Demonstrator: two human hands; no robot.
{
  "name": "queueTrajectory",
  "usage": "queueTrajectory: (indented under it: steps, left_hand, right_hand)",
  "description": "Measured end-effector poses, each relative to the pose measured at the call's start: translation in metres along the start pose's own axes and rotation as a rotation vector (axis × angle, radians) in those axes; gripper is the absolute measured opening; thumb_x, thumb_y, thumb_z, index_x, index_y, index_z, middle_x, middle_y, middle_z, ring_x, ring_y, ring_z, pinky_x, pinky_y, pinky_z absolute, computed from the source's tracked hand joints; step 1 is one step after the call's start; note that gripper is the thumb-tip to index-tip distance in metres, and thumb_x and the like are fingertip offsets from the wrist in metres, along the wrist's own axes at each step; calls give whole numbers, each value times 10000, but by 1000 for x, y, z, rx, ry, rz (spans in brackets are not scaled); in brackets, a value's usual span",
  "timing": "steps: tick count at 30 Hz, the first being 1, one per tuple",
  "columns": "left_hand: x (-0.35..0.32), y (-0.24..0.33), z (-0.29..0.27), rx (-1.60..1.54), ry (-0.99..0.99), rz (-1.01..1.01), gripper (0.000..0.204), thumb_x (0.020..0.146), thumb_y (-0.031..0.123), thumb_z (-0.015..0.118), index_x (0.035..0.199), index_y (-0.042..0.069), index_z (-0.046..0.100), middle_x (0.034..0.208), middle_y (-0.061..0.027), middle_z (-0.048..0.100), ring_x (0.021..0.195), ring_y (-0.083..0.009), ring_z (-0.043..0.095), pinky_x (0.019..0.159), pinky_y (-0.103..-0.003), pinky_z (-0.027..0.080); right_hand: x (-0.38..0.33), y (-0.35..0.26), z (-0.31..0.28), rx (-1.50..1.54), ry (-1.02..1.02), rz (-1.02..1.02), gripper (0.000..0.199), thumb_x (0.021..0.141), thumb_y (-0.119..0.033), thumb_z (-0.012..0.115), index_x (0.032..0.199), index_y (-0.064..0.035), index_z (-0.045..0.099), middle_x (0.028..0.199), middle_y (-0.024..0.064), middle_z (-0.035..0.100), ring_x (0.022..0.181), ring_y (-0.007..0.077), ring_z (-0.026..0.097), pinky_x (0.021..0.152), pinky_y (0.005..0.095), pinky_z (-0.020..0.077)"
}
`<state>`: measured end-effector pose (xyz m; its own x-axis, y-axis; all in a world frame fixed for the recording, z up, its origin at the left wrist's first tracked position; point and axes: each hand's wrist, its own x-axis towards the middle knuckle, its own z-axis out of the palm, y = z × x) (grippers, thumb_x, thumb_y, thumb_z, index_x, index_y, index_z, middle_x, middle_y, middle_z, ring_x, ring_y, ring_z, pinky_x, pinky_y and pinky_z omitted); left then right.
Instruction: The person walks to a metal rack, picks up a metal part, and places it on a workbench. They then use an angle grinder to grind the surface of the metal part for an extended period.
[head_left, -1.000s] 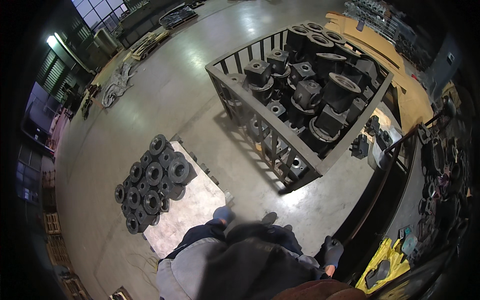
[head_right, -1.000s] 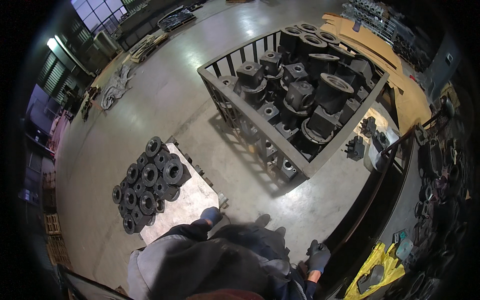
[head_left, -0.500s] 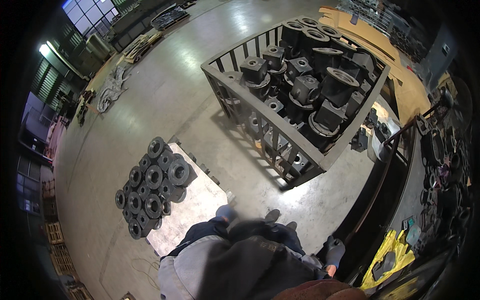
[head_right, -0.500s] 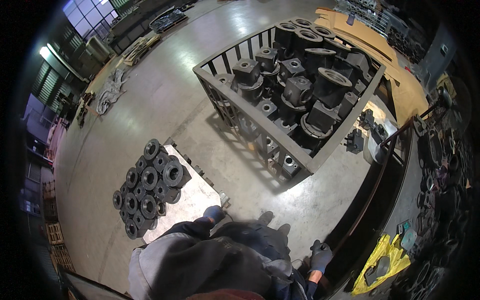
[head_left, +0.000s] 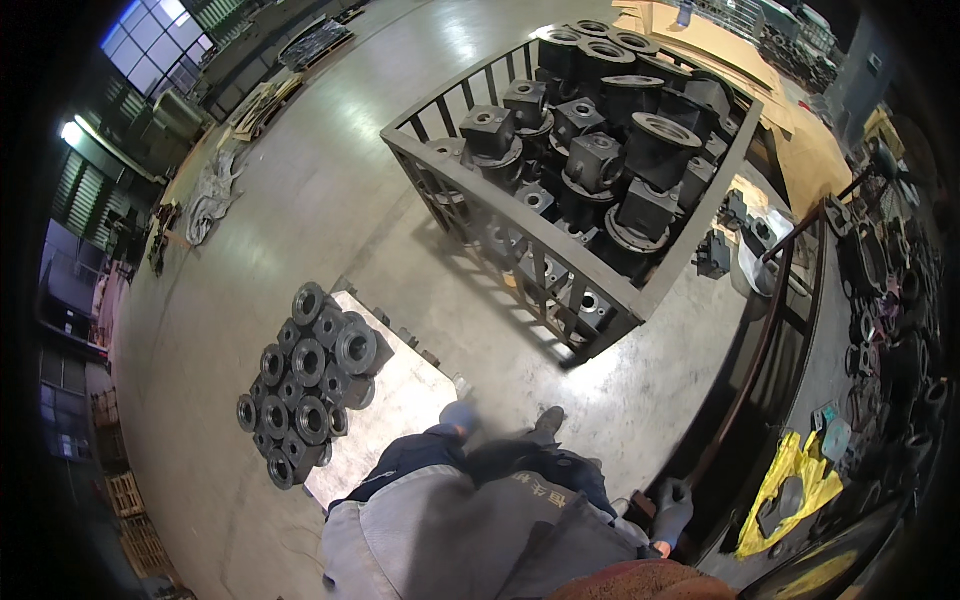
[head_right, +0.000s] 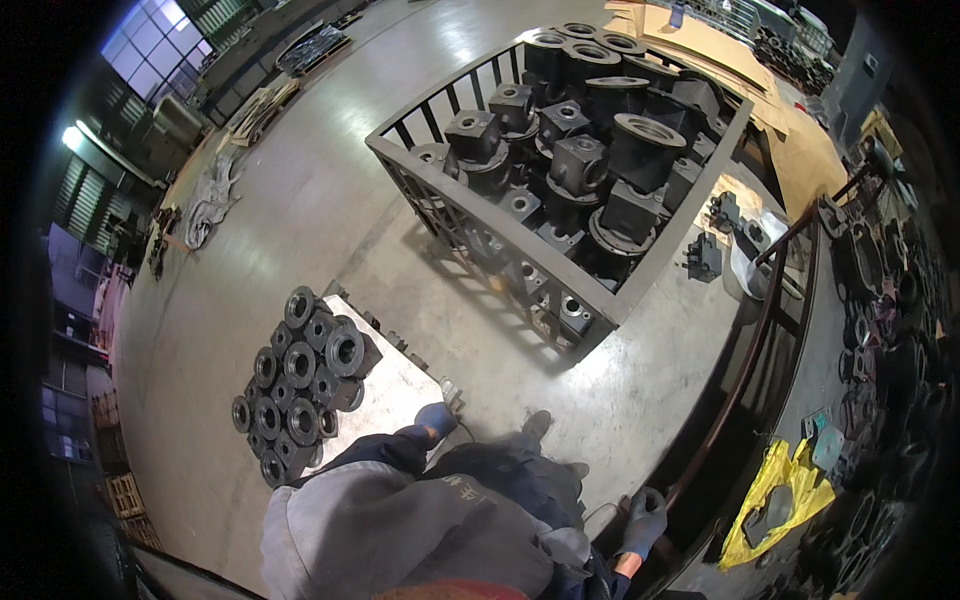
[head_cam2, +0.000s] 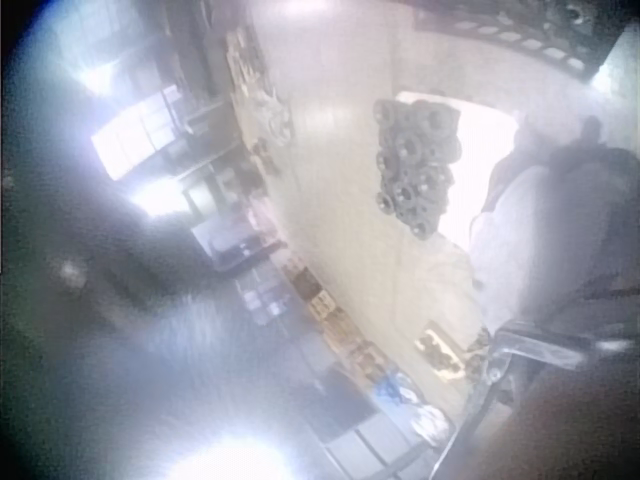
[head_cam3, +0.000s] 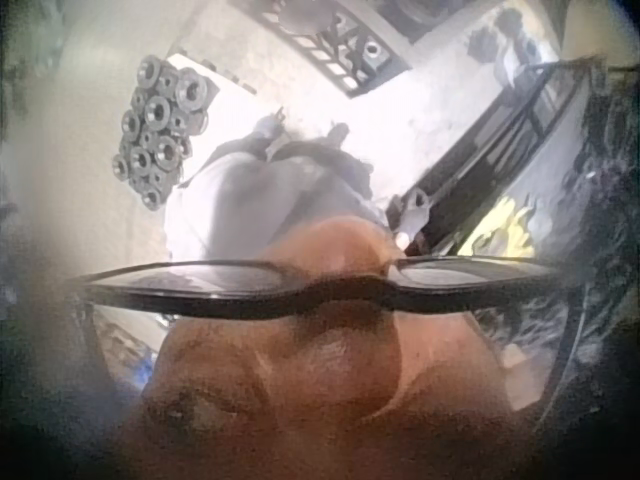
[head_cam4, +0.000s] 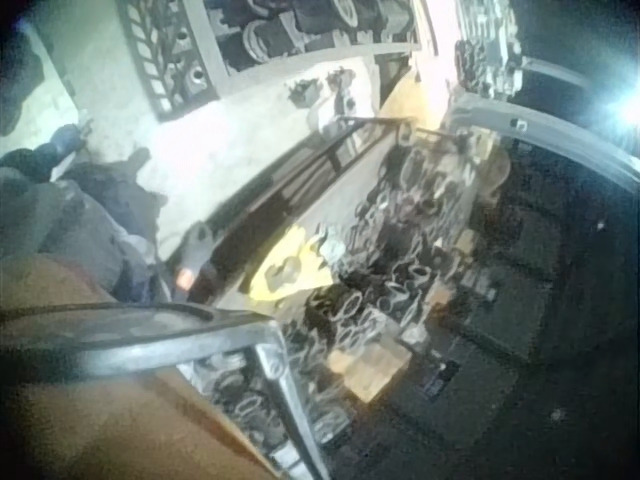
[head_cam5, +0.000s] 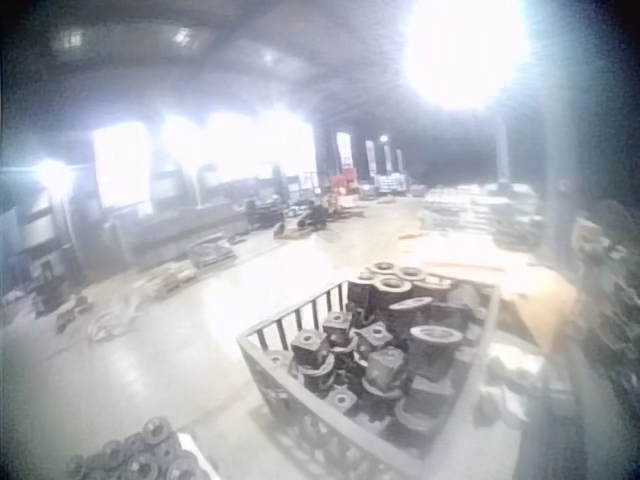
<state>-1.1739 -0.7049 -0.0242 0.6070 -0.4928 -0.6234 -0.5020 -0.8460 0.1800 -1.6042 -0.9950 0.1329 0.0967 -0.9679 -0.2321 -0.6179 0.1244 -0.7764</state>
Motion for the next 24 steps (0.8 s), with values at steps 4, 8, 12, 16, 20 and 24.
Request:
queueTrajectory:
  steps: [4,8,12,16,20,24]
  left_hand:
    - [0,17,-4,64,-13,43,439,905,457,644,1009,51,773,999,-231,743,979,-412,709,849,-502,548]
    - [1,42,-5,46,65,67,418,891,460,660,1003,76,781,1012,-229,741,965,-414,709,843,-504,554]
    - [-1,82,1,184,-17,95,436,836,480,687,988,86,795,1032,-219,746,1014,-406,709,886,-485,563]
    - [-30,137,18,158,61,164,375,896,404,584,958,94,784,1039,-209,743,1031,-424,696,913,-500,550]
    - [-58,196,23,253,-22,294,376,876,372,596,1024,80,784,1071,-232,734,1051,-421,696,942,-486,545]
    - [-73,237,16,392,-90,466,391,877,387,608,1028,69,779,1087,-235,730,1060,-417,693,945,-491,540]
  right_hand:
    - [-9,12,-17,32,29,61,180,912,-154,739,982,11,743,882,75,733,824,151,655,783,320,542]
    - [-24,27,-43,15,75,112,224,908,-204,766,938,17,744,819,86,728,780,150,651,742,328,538]
    - [-53,63,-81,-159,203,129,319,898,-262,762,741,8,699,651,157,681,587,154,616,603,372,503]
    - [-83,122,-119,-71,302,265,366,900,-267,736,686,17,650,628,185,641,553,190,575,580,398,471]
    - [-113,165,-148,-4,419,310,372,905,-244,725,672,23,613,580,156,564,546,189,456,562,429,409]
    - [-146,178,-172,73,541,329,331,913,-170,730,691,43,609,582,87,544,598,154,425,583,401,400]
